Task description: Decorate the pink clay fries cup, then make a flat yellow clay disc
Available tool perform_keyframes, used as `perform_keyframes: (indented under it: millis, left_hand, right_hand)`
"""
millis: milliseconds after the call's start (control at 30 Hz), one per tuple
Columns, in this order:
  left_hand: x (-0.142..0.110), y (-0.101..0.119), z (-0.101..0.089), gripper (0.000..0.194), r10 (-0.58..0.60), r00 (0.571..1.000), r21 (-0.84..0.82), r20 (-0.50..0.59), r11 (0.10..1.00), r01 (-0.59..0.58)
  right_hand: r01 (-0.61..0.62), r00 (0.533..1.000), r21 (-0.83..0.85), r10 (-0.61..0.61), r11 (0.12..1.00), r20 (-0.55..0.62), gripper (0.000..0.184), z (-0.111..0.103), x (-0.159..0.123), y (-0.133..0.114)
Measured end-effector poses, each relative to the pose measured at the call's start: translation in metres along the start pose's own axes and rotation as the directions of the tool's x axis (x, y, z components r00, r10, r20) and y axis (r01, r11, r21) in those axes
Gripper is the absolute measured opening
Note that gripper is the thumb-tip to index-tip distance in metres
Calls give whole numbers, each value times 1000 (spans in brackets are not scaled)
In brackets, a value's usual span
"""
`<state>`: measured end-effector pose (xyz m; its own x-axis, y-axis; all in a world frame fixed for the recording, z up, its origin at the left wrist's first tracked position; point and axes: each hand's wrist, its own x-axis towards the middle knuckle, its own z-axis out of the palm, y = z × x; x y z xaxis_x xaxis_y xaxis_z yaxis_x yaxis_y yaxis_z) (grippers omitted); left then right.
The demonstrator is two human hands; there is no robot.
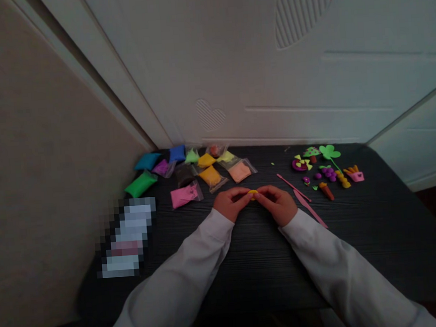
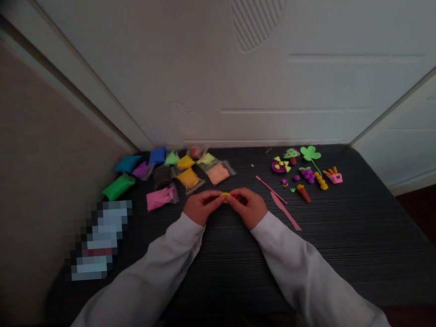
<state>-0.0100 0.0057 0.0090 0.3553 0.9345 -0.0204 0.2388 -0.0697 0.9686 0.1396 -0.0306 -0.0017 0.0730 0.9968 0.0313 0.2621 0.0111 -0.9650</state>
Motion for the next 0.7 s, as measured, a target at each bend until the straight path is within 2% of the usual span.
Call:
perform_keyframes:
  millis: [267, 433, 700]
  left_hand:
    - [1, 0, -2, 27, 25, 1000, -41, 7, 999, -25]
    - [3, -4, -1, 31, -5, 999, -122, 47, 992, 10]
    - [3, -4, -3, 28, -27, 997, -84, 73, 996, 33]
  right_hand:
    - [45, 999, -57, -45, 997, -11, 24, 1, 0, 3]
    - [60, 998, -89, -60, 994, 4, 23, 1, 0, 2]
    - [59, 998, -133, -61, 989, -12, 21, 1, 0, 0]
